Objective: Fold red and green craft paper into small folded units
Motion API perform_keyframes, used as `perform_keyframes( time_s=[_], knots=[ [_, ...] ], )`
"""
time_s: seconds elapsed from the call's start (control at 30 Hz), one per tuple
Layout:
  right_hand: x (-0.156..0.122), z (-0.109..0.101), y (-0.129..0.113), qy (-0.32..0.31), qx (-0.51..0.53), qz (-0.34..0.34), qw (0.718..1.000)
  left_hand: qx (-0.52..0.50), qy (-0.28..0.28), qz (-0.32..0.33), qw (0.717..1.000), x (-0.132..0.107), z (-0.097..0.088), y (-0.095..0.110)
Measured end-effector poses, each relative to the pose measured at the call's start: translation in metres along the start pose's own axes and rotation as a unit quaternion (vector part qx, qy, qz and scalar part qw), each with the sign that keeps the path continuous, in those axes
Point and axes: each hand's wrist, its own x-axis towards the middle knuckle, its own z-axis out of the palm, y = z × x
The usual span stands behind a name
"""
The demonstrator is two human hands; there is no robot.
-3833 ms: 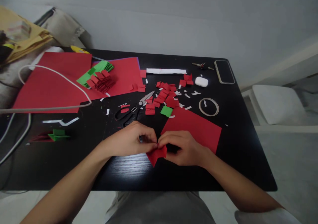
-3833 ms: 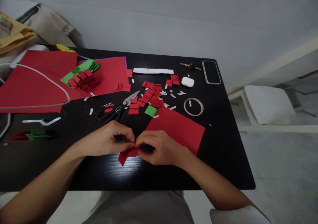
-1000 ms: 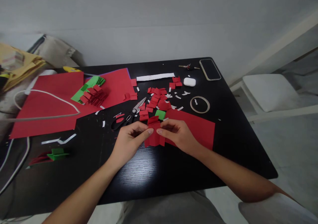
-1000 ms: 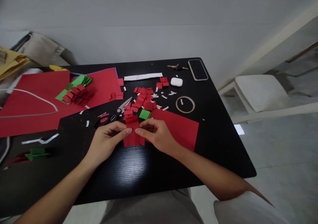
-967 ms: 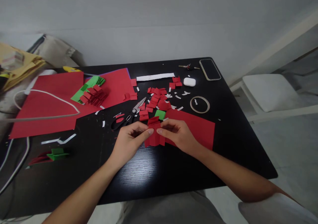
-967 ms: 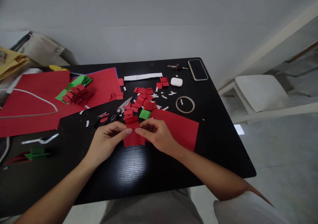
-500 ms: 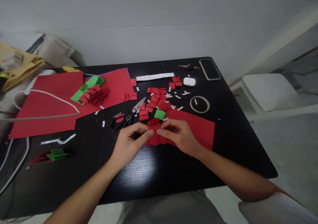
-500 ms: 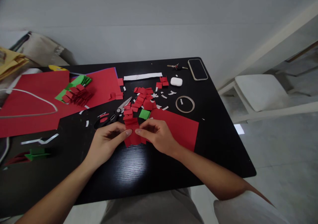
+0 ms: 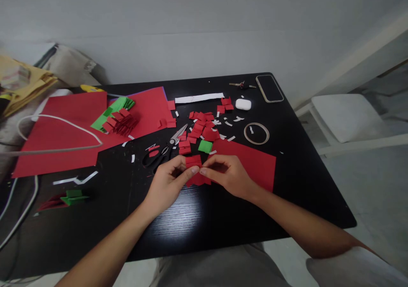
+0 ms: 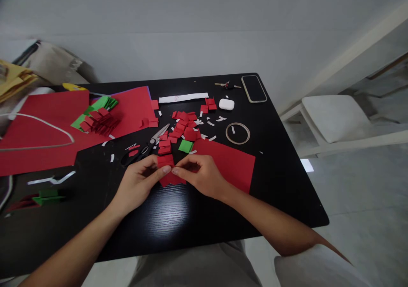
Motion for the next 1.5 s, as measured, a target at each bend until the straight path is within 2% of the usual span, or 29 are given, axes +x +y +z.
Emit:
perform_keyframes(
  time_s=[0.37,0.6,0.7,0.83,0.93,1.07,1.27,1.4,1.5],
  knots=[
    [0.000,0.000,0.000,-0.028,0.019,-0.001,0.999,-0.001,-0.022,-0.021,1.000,0.001,0.001,0.008],
    [0.004,-0.004,0.000,-0.031,0.022,-0.003,0.999,0.042,0.040,-0.004,0.998,0.002,-0.005,0.005],
    [0.006,-0.008,0.002,-0.029,0.027,-0.008,0.999,0.031,0.042,-0.006,0.999,0.004,-0.007,0.005],
    [0.006,-0.007,0.002,-0.026,0.091,0.016,0.995,0.006,0.047,-0.011,0.999,0.006,-0.009,0.005],
    [0.004,-0.002,0.002,-0.031,0.118,0.040,0.992,-0.010,0.027,-0.026,0.999,0.006,-0.006,0.006],
    [0.003,0.003,0.003,-0.049,0.098,0.042,0.993,-0.020,-0.015,-0.038,0.999,0.005,-0.002,0.006],
    [0.008,-0.005,0.004,-0.010,0.091,0.035,0.995,0.028,-0.009,-0.027,0.999,0.008,-0.010,0.004],
    [0.008,-0.005,0.006,-0.036,0.139,0.079,0.986,0.041,-0.025,-0.020,0.999,0.007,-0.008,0.003],
    [0.008,-0.004,0.007,-0.054,0.146,0.083,0.984,0.048,-0.050,-0.021,0.997,0.005,-0.006,0.002]
  ],
)
